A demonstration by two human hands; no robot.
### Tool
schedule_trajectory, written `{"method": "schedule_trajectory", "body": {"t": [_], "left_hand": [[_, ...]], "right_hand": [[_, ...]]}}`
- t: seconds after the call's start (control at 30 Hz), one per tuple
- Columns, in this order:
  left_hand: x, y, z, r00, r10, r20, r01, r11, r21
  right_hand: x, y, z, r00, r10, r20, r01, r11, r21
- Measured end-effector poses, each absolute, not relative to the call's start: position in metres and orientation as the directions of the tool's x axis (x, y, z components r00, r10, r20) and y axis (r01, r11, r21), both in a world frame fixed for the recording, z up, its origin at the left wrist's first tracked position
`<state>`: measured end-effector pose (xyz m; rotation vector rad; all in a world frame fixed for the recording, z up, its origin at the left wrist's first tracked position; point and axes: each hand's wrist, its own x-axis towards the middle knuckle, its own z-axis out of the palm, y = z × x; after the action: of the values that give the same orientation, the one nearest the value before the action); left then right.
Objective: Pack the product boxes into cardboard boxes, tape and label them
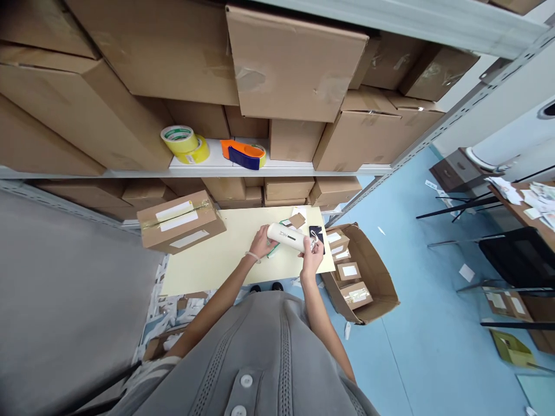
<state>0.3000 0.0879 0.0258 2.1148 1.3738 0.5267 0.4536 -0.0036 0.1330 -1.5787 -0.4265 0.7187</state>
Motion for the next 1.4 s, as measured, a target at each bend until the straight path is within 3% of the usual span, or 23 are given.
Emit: {"method": "schedule_trajectory", "body": {"t": [0.07,0.13,0.33,0.5,0.63,0.97,1.03,1.2,1.4], "left_hand": [[0.313,0.089,0.017,0.462,0.871,-0.168,0.795,-0.323,0.513],[0.32,0.085,0.008,0.483,0.835,-0.262,0.829,-0.34,0.444],[0.326,0.075,-0.004,0.466,0.849,-0.247,0.861,-0.371,0.349],[0.349,0.089,0.0,0.368,0.865,-0.341,0.927,-0.315,0.204],[0.351,0.095,0.004,0.343,0.867,-0.361,0.938,-0.297,0.177],[0.202,0.056,0.002,0.17,0.888,-0.427,0.983,-0.181,0.015],[0.194,0.051,0.002,0.206,0.902,-0.38,0.977,-0.212,0.024],[0.24,0.053,0.0,0.452,0.851,-0.269,0.89,-0.411,0.196],[0.29,0.069,-0.004,0.312,0.872,-0.377,0.944,-0.24,0.227]], "right_hand": [[0.458,-0.005,0.128,0.754,0.607,-0.25,-0.188,-0.165,-0.968],[0.463,-0.01,0.124,0.763,0.585,-0.277,-0.218,-0.17,-0.961],[0.485,-0.031,0.114,0.828,0.494,-0.266,-0.225,-0.141,-0.964],[0.497,-0.054,0.106,0.867,0.391,-0.307,-0.265,-0.16,-0.951],[0.505,-0.065,0.104,0.878,0.362,-0.312,-0.27,-0.163,-0.949],[0.509,-0.063,0.097,0.872,0.353,-0.338,-0.284,-0.196,-0.938],[0.504,-0.06,0.095,0.853,0.395,-0.34,-0.278,-0.208,-0.938],[0.49,-0.048,0.095,0.808,0.489,-0.329,-0.244,-0.229,-0.942],[0.485,-0.047,0.103,0.802,0.516,-0.3,-0.237,-0.186,-0.954]]}}
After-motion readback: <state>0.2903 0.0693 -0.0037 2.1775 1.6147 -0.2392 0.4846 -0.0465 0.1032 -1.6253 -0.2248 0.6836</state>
